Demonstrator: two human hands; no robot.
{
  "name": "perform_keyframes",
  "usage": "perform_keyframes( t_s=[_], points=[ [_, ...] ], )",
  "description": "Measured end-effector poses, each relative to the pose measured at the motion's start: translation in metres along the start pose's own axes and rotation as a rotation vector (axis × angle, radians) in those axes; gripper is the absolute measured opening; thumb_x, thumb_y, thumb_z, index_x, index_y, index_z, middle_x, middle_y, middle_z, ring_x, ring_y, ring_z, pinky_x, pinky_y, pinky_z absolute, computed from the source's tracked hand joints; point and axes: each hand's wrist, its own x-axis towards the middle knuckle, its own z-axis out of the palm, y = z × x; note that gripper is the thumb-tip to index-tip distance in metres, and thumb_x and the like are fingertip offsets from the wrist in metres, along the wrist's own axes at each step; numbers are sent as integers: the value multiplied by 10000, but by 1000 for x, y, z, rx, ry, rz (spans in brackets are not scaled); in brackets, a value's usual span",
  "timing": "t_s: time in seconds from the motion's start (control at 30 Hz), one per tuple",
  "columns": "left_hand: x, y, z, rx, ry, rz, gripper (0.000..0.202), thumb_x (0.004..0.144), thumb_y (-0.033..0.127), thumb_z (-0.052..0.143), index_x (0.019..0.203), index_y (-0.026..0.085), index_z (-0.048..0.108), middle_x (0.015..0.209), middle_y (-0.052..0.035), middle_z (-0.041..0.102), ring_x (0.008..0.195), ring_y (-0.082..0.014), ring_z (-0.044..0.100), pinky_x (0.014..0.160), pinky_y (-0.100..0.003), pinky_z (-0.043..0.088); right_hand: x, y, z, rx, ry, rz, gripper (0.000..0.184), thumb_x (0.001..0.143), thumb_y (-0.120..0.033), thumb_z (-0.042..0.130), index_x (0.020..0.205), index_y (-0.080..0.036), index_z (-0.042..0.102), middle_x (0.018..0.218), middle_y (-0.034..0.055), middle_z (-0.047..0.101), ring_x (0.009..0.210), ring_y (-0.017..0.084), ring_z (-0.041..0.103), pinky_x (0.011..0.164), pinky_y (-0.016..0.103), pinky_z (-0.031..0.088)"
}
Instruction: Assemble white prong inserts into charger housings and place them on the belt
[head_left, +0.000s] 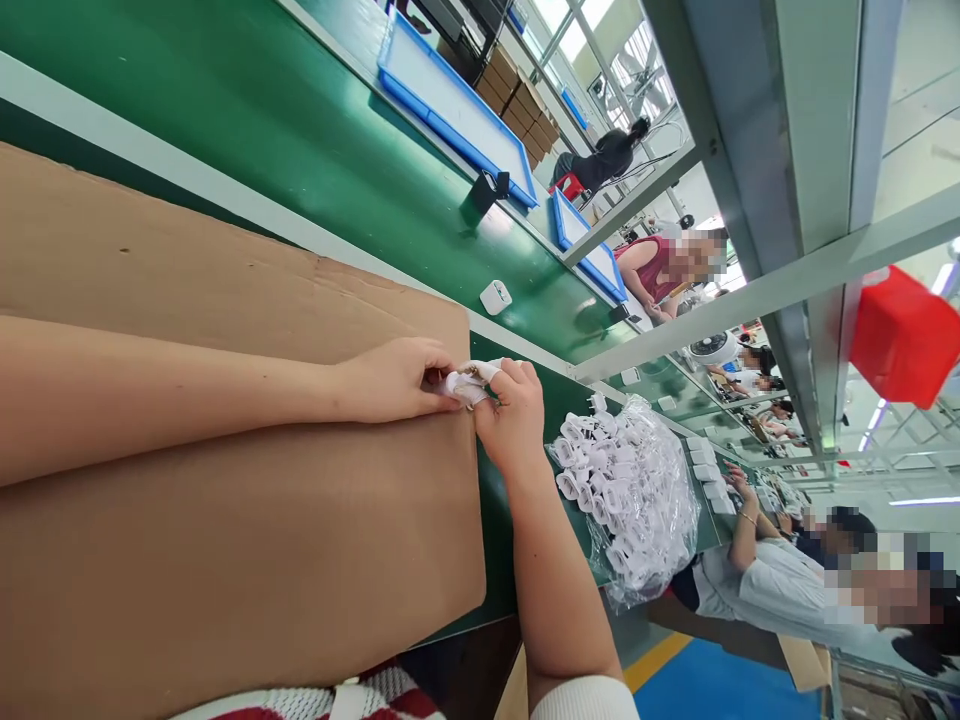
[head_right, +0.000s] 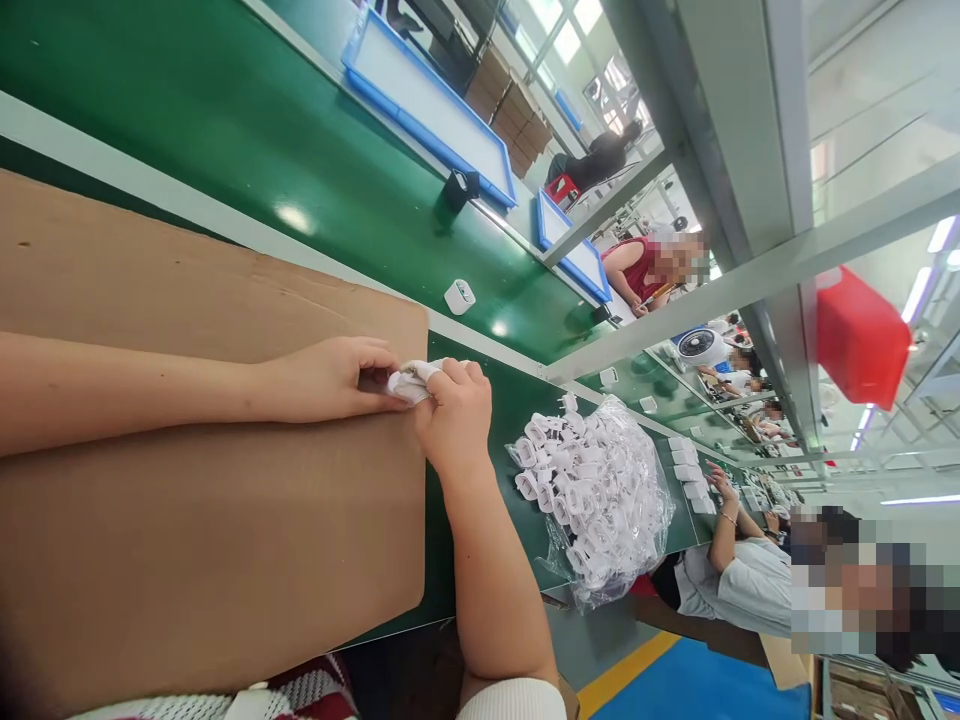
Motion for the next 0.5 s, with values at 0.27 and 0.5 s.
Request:
perform_keyframes(
  t_s=[0.27,0.5],
  points=[
    [-2,4,1,-16,-17,-48,502,755,680,601,838,191,682,856,-62,682,845,-252,627,736,-329,459,-5,-2,21,22,45,102,343,883,-76,637,1146,-247,775,956,40,688,939,236,577,886,352,480],
    [12,9,-16,-37,98,-228,672,700,739,665,1055,176,760,1018,-65,771,924,-267,652,818,-323,497,-8,28,-14,55,53,393,430,998,-369,706,1409,-245,687,1347,107,719,1251,276,637,1092,397,501]
  ],
)
